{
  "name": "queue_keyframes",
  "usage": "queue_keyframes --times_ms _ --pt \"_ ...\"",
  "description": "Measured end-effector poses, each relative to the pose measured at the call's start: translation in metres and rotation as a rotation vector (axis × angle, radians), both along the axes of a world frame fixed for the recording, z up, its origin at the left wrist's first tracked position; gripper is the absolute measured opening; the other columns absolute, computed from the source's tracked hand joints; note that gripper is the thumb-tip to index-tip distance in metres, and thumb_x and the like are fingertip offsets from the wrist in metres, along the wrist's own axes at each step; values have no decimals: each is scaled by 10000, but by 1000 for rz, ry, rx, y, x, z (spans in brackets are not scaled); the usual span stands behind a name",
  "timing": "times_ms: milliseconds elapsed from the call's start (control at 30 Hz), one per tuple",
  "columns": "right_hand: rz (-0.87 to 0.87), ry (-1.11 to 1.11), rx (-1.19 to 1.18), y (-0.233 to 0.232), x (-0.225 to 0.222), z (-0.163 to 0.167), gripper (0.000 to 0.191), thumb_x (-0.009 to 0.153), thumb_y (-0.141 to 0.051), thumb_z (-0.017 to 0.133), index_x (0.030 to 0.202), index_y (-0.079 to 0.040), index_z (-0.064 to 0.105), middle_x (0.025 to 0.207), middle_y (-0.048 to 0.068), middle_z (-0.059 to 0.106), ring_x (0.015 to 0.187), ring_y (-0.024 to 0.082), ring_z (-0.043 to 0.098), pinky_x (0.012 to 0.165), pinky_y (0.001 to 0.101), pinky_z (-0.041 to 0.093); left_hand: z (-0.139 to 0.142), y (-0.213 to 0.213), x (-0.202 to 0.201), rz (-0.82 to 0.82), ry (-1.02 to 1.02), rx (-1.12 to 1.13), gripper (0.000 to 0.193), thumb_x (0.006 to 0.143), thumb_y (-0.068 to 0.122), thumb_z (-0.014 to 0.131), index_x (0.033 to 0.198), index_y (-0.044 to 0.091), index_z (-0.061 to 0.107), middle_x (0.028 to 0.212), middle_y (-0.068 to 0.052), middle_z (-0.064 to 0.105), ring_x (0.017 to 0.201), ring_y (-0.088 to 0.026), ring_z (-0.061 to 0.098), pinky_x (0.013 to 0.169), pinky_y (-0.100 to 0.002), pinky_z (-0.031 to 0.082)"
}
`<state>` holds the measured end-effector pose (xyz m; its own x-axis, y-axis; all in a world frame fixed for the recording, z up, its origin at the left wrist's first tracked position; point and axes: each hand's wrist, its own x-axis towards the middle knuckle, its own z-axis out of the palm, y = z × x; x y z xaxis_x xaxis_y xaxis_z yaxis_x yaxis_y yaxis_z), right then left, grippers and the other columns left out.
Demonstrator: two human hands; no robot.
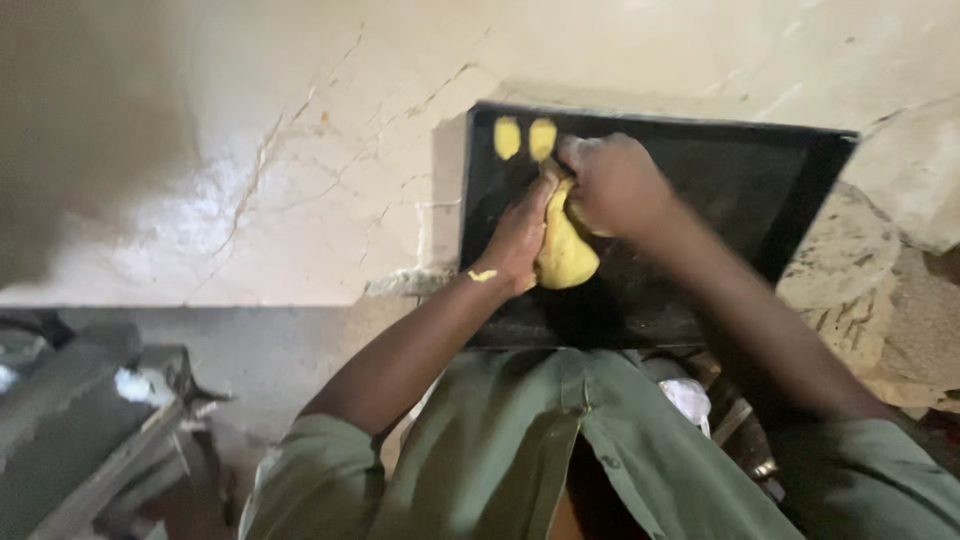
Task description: The person pipes yellow dough into small, ridged shapes onto a black baking tray using a metal piping tip. They repeatedly scoop dough from a large pile on the table, load it into the tip, and pipe rows of shapes until the tray is full, then move the tray aside and repeat the process on a new tray.
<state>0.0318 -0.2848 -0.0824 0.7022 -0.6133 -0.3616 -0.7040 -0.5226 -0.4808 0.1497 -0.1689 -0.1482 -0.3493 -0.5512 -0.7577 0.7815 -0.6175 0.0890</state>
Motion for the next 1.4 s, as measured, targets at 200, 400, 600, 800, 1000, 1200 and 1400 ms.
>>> queue_keyframes --times_ms 200,400,600,800,1000,1200,1400 --pt "-84 159 -178 -10 -11 6 86 850 -142 677 882 -72 638 747 178 664 731 398 652 712 518 513 -17 -27 -28 22 -150 -219 467 1070 447 524 1279 40 615 1195 -82 641 1062 -200 629 900 -395 563" --pt "-114 -10 -22 1 -27 5 193 844 -199 733 894 -37 642 792 193 671 771 415 661 682 517 510 -1 -9 -35 -34 -69 -11 508 1051 485 491 1311 62 601 1213 -89 635 1078 -213 617 911 -405 539" --pt "-129 106 -61 -15 -50 16 150 817 -124 699 921 -36 635 809 194 668 769 408 667 752 523 525 -5 -44 -59 32 11 -52 527 1023 453 467 1359 54 542 1250 -107 639 1124 -237 638 962 -420 549" --pt "-76 -54 -113 0 -64 5 156 850 -154 689 939 -36 637 816 187 673 783 425 656 721 532 512 1 -22 -72 33 -49 -26 540 1057 475 469 1391 60 554 1294 -65 631 1165 -192 614 997 -388 517" --pt "-135 206 -105 -13 -90 0 157 873 -105 642 1003 -20 617 786 194 666 772 406 656 733 507 518 -15 -45 -95 -4 13 -88 542 1065 497 482 1352 45 563 1234 -106 635 1094 -230 618 953 -412 535" --pt "-103 46 4 -12 -105 8 193 763 -118 697 921 -27 637 819 201 672 790 429 646 706 525 498 -9 -24 -113 -45 -10 -6 512 1068 489 471 1344 74 585 1230 -71 638 1086 -202 613 927 -398 522" --pt "-130 140 -181 -26 -117 13 141 841 -163 686 871 -39 626 773 208 662 735 428 643 722 524 500 -23 -49 -141 20 2 -126 498 1063 467 469 1353 77 579 1264 -73 638 1131 -207 609 966 -390 521"
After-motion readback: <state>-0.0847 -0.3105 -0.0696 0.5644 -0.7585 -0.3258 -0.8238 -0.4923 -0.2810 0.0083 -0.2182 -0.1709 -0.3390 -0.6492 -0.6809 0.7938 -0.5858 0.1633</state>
